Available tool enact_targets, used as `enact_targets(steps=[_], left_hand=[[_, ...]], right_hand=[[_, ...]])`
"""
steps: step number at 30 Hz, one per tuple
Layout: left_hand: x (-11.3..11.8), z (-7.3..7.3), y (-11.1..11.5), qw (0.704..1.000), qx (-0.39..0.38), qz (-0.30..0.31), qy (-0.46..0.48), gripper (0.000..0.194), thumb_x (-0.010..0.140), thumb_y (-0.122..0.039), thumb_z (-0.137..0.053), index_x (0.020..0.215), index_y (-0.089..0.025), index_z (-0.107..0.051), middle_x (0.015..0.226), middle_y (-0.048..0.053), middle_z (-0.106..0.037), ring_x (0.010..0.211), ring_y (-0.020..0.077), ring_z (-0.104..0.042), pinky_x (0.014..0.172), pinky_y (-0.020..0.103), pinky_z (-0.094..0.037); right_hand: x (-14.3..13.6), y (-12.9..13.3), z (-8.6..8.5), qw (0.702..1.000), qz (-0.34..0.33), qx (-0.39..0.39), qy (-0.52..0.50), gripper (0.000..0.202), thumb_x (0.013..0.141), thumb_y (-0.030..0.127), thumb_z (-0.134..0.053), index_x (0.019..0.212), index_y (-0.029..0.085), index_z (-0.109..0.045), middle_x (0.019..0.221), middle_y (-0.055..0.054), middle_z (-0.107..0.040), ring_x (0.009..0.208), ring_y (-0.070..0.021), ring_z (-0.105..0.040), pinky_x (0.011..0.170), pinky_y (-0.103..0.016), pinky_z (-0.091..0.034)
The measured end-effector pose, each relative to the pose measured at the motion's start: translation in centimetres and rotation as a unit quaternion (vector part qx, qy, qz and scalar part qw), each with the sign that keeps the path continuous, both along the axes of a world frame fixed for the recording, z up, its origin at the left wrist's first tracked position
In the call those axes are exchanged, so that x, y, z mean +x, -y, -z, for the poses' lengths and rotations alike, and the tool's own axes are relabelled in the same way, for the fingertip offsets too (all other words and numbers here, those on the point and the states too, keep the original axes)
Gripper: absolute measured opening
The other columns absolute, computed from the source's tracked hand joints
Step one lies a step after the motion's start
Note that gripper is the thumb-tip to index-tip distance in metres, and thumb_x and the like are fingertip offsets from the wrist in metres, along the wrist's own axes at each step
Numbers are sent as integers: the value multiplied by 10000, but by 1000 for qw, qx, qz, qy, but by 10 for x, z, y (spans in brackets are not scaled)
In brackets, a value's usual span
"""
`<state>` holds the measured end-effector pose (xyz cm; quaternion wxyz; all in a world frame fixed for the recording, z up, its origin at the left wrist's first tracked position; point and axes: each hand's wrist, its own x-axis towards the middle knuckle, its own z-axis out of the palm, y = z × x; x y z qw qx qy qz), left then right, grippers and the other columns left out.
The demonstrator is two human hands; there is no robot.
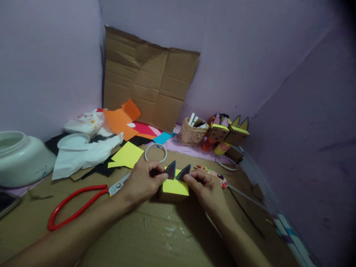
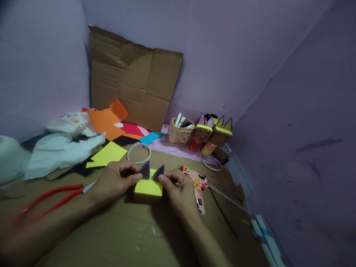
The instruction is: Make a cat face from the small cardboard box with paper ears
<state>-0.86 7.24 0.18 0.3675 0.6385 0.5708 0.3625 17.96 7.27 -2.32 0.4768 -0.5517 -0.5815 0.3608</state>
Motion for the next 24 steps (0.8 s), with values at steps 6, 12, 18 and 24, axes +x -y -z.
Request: enact_targets(steps=[6,12,18,24], left_hand=[[-1,-1,0,1000,13,8,-11,217,696,-359,-564,718,-166,-661,650,19,-642,609,157,-548,577,277,-432],[-1,0,1,998,47,6,-35,163,710,-307,-561,646,-186,-650,581,-7,-611,565,142,-517,540,260,-388],[-1,0,1,996,80,11,-46,156,705,-279,-556,590,-193,-617,545,-16,-579,548,136,-509,537,256,-378],[-2,3,0,995,88,10,-54,170,706,-292,-552,580,-198,-615,539,-16,-569,542,139,-494,529,260,-365]], right_hand=[[0,3,-6,1000,-13,-1,17,196,683,358,-659,580,192,-675,592,-12,-624,587,-169,-544,566,-291,-412],[1,4,-5,995,-27,76,52,149,716,295,-656,592,215,-678,631,-13,-645,632,-177,-577,601,-295,-435],[2,3,3,992,-35,108,46,156,733,259,-657,582,220,-652,613,0,-625,620,-171,-569,590,-288,-425],[2,3,4,993,-37,104,43,151,747,252,-651,599,217,-650,619,9,-617,612,-161,-564,581,-279,-419]])
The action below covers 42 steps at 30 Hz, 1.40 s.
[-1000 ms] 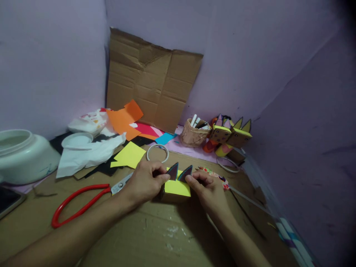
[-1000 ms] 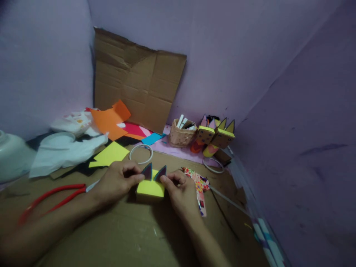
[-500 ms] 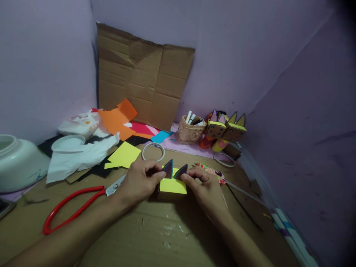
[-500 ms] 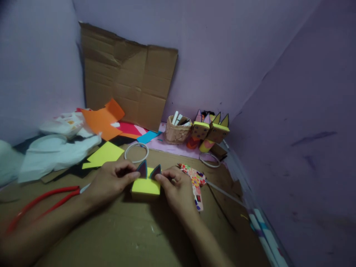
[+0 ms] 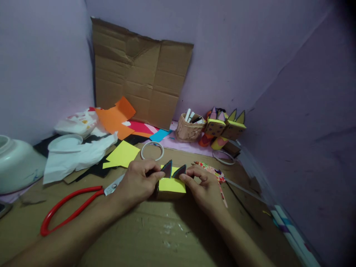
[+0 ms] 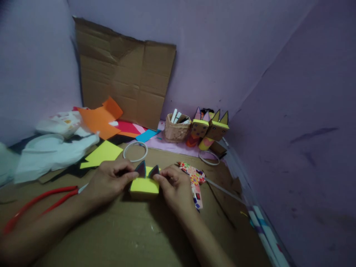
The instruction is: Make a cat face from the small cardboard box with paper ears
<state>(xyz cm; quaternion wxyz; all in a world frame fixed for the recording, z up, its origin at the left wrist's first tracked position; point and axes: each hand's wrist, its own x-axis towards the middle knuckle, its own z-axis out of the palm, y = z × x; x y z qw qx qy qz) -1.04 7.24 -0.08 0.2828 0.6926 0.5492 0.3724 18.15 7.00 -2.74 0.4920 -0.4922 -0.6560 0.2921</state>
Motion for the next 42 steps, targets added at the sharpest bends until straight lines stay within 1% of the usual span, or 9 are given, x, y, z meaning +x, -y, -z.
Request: enact_targets(steps=[6,11,17,20,27,33,36,39,42], left_hand=[[-1,0,1,1000,-8,-2,-11,179,732,-310,-546,617,-198,-628,587,-8,-610,572,145,-521,561,274,-388],[-4,-2,3,998,-60,12,1,259,758,-400,-546,786,-173,-668,679,24,-654,619,164,-559,583,291,-431],[-17,-6,-1,998,-24,28,56,358,835,-500,-518,942,-179,-636,804,37,-651,687,172,-570,601,293,-430],[-24,-9,-4,998,-45,47,17,426,782,-504,-597,1051,-175,-626,869,48,-632,702,178,-560,619,303,-431],[-19,-9,0,980,-123,123,-97,928,595,-287,-760,1439,-230,-379,1195,114,-627,921,274,-622,724,333,-465],[-6,-14,6,975,-127,184,-3,518,655,-213,-703,1161,-217,-590,1090,71,-697,973,249,-634,827,323,-465],[-11,-19,4,962,-155,221,39,583,688,-322,-706,1247,-241,-560,1108,74,-690,973,250,-635,783,309,-479],[-22,-20,-1,973,-152,172,39,672,712,-472,-677,1314,-215,-525,912,66,-691,757,217,-629,623,286,-463],[-30,-18,-1,986,-120,90,66,546,702,-503,-667,1145,-186,-632,755,34,-646,620,176,-564,540,274,-422]], right_hand=[[-1,4,-4,1000,4,-24,2,125,765,281,-638,734,213,-738,693,-19,-683,669,-182,-610,624,-299,-462],[8,10,-9,998,42,-38,-9,335,778,399,-640,1005,176,-743,812,-64,-708,774,-223,-639,728,-362,-492],[21,17,-3,997,8,-74,-25,476,750,518,-672,1126,226,-682,1091,-115,-698,968,-285,-632,841,-451,-500],[19,19,2,995,-37,-88,-29,603,672,468,-767,1216,251,-622,1212,-122,-657,1049,-309,-622,891,-488,-504],[7,22,11,984,-109,-131,-59,712,667,261,-779,1326,259,-509,1340,-128,-592,1192,-327,-585,993,-552,-461],[3,22,6,973,-125,-156,-119,612,669,200,-742,1247,254,-549,1283,-114,-637,1113,-302,-651,952,-520,-514],[4,23,-1,961,-153,-162,-165,581,666,216,-751,1215,257,-565,1281,-111,-645,1120,-300,-651,945,-500,-523],[4,26,-6,954,-172,-157,-189,538,676,252,-745,1190,263,-590,1286,-106,-644,1122,-293,-650,933,-479,-534],[0,29,-6,953,-189,-165,-168,568,661,298,-768,1200,272,-590,1295,-93,-643,1133,-291,-641,942,-472,-529]])
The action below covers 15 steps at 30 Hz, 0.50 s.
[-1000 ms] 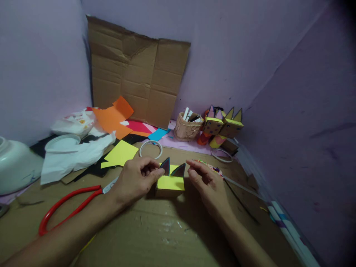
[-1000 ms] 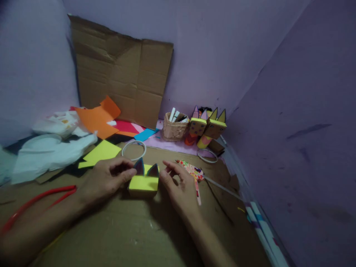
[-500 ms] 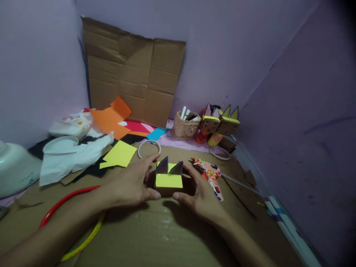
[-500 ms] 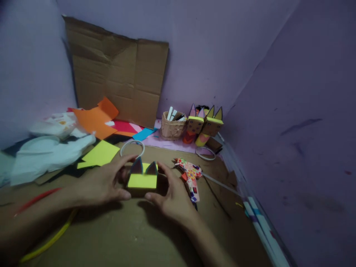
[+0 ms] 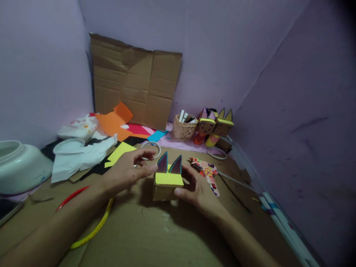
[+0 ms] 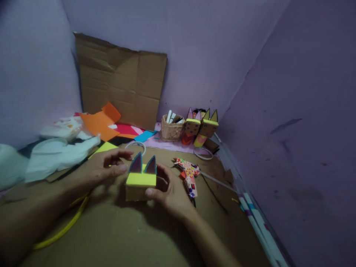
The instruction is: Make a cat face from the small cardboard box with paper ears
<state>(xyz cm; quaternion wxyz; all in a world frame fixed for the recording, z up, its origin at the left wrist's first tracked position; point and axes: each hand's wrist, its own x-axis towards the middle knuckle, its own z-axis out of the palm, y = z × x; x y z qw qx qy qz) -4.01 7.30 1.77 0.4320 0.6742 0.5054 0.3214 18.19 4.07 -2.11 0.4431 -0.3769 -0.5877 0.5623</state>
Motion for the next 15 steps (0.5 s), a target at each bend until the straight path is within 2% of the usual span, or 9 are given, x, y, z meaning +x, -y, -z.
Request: enact_targets(steps=[4,6,10,15], left_hand=[[0,3,12,1000,-22,9,-2,319,660,-375,-685,909,-176,-685,753,23,-645,663,175,-574,611,295,-449],[3,3,18,999,-19,11,-41,244,664,-341,-647,839,-174,-683,751,19,-653,655,172,-570,619,303,-445],[8,1,25,996,19,16,-88,178,693,-312,-581,769,-174,-664,666,-1,-627,604,157,-540,569,283,-415],[9,2,27,988,77,8,-131,83,693,-235,-565,699,-195,-638,659,-18,-613,625,157,-539,569,275,-379]], right_hand=[[-5,6,8,998,-35,32,47,583,690,275,-758,1239,249,-563,1275,-88,-652,1162,-287,-615,995,-480,-484],[-6,8,13,995,-24,66,71,615,680,238,-763,1256,232,-546,1286,-101,-638,1186,-292,-590,1029,-491,-447],[-10,12,17,988,15,93,120,826,605,239,-825,1351,228,-472,1395,-139,-540,1257,-332,-523,1061,-522,-397],[-18,13,16,987,35,92,130,764,605,240,-832,1303,219,-520,1283,-115,-619,1174,-303,-586,1002,-467,-459]])
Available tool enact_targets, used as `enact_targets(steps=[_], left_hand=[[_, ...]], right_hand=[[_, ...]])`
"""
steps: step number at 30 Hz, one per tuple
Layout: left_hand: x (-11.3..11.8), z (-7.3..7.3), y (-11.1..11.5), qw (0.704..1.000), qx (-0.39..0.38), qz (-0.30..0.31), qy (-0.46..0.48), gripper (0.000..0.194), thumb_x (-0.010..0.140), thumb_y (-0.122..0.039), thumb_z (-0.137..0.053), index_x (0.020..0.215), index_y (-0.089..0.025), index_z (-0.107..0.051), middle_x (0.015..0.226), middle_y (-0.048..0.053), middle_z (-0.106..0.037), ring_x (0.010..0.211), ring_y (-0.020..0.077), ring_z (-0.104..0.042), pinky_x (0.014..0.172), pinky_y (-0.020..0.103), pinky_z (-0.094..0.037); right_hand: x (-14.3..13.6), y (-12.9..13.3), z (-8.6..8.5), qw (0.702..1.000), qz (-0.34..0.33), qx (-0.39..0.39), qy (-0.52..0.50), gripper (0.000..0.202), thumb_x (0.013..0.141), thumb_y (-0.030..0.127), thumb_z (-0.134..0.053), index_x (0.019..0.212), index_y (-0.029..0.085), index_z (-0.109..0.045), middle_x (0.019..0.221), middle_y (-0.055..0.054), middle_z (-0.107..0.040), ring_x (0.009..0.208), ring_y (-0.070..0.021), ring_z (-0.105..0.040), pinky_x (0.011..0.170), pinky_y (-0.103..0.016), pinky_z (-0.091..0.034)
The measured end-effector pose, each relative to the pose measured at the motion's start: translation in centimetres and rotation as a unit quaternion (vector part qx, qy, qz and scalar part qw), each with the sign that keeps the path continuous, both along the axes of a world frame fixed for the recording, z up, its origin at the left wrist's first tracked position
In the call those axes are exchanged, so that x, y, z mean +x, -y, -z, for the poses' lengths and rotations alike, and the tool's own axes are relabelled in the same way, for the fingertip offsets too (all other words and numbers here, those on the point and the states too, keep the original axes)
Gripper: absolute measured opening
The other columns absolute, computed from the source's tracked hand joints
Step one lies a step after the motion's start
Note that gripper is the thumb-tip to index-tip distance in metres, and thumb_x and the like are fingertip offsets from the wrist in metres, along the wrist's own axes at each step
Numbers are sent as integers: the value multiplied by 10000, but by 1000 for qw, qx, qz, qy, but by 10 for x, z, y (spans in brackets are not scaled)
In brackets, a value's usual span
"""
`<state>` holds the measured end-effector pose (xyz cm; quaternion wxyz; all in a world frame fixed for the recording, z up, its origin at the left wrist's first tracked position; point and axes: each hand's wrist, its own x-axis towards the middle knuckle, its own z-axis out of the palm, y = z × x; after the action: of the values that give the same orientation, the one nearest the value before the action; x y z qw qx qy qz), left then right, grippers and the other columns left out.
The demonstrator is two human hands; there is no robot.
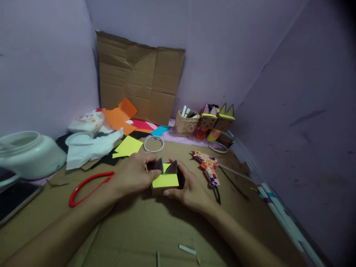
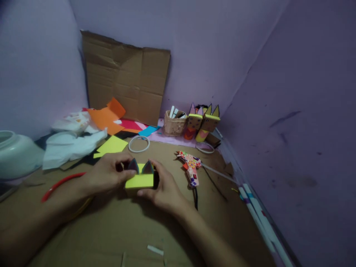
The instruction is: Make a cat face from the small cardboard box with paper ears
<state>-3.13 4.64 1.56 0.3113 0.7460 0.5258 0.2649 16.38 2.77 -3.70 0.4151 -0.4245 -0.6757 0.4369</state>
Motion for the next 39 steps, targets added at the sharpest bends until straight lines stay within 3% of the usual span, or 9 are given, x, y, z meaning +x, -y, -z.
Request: enact_targets(steps=[7,16,25,32,36,39], left_hand=[[2,1,1,999,18,-11,-35,82,697,-234,-565,626,-200,-588,578,-35,-552,565,142,-489,516,262,-326],[7,1,2,999,28,-25,-36,137,700,-234,-554,573,-201,-514,532,-51,-470,532,124,-431,494,254,-307],[2,1,-2,998,43,10,-46,119,700,-235,-528,614,-183,-592,607,0,-578,617,164,-525,571,292,-343],[2,4,-2,998,39,8,-46,112,694,-214,-525,625,-174,-603,601,-4,-576,604,156,-521,553,287,-335],[-2,-1,-1,999,10,5,-30,165,708,-293,-578,771,-179,-680,634,-16,-588,595,147,-525,546,272,-363],[-10,-11,-3,1000,-14,-3,27,406,667,-406,-644,980,-154,-706,723,3,-608,637,155,-541,582,283,-408]], right_hand=[[-1,-3,-2,1000,8,-18,15,700,564,202,-855,1200,231,-564,1138,-71,-668,1058,-275,-627,933,-444,-500],[-1,-3,-5,999,-5,-29,14,664,574,191,-841,1164,229,-538,1110,-71,-655,1030,-265,-620,914,-434,-495],[-1,-3,-6,1000,-12,-27,2,621,580,193,-846,1127,217,-555,1082,-54,-668,1011,-252,-623,891,-396,-507],[2,-5,-3,999,-20,-20,32,676,581,236,-847,1182,223,-537,1131,-73,-659,1056,-275,-618,927,-433,-495],[3,-4,-4,999,-25,-10,33,686,583,269,-852,1193,219,-543,1170,-95,-652,1098,-303,-606,958,-452,-485],[4,-3,-4,999,-21,-7,37,716,602,280,-843,1242,217,-529,1256,-112,-624,1183,-320,-566,1018,-474,-445]])
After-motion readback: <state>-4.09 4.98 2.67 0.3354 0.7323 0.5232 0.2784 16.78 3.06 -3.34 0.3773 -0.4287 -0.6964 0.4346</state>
